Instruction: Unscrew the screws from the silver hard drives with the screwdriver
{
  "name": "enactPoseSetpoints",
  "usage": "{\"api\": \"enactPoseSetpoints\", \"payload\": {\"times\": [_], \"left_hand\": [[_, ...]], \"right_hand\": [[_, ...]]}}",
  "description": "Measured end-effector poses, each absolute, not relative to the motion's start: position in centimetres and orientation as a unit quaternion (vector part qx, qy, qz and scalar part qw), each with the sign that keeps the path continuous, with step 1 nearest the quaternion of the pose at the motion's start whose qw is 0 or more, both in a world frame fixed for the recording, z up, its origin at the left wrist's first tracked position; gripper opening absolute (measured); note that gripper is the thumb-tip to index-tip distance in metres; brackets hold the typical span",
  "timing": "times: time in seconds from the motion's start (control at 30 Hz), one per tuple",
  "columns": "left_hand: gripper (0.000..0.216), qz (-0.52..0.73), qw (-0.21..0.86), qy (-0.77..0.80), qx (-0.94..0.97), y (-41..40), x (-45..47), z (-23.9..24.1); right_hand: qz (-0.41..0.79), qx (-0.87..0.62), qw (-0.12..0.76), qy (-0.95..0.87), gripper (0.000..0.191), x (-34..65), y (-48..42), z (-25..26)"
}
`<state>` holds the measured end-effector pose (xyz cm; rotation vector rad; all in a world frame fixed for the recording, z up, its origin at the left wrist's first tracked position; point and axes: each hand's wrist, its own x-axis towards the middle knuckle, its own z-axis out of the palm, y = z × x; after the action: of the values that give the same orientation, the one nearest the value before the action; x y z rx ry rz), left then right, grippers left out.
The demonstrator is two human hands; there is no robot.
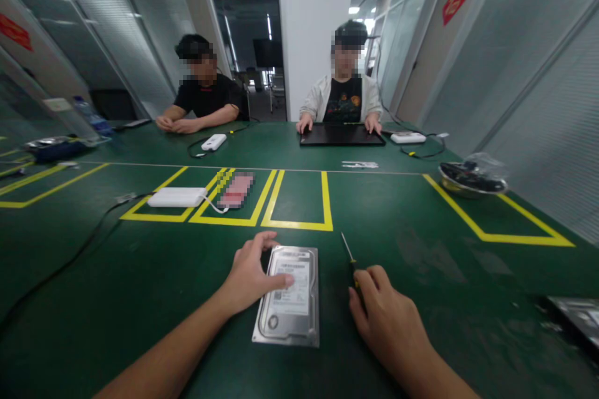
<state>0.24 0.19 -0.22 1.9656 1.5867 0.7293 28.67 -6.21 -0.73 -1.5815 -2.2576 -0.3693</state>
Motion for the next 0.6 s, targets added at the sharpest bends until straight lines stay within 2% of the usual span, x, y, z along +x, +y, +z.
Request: {"api": "enactPoseSetpoints", "payload": {"times": [0.23,0.6], "left_hand": [[0.088,0.289,0.254,0.584,0.715,-0.2,0.3,-0.4],[0.087,0.287,0.267,0.591,0.705,-0.4,0.4,-0.2]], "right_hand": [[-0.124,-0.571,0.168,-0.794,0.025,28.7,-6.6,-0.2],[-0.084,-0.558,0.211,-0.798,0.034,28.7,-6.6,0.8]]}}
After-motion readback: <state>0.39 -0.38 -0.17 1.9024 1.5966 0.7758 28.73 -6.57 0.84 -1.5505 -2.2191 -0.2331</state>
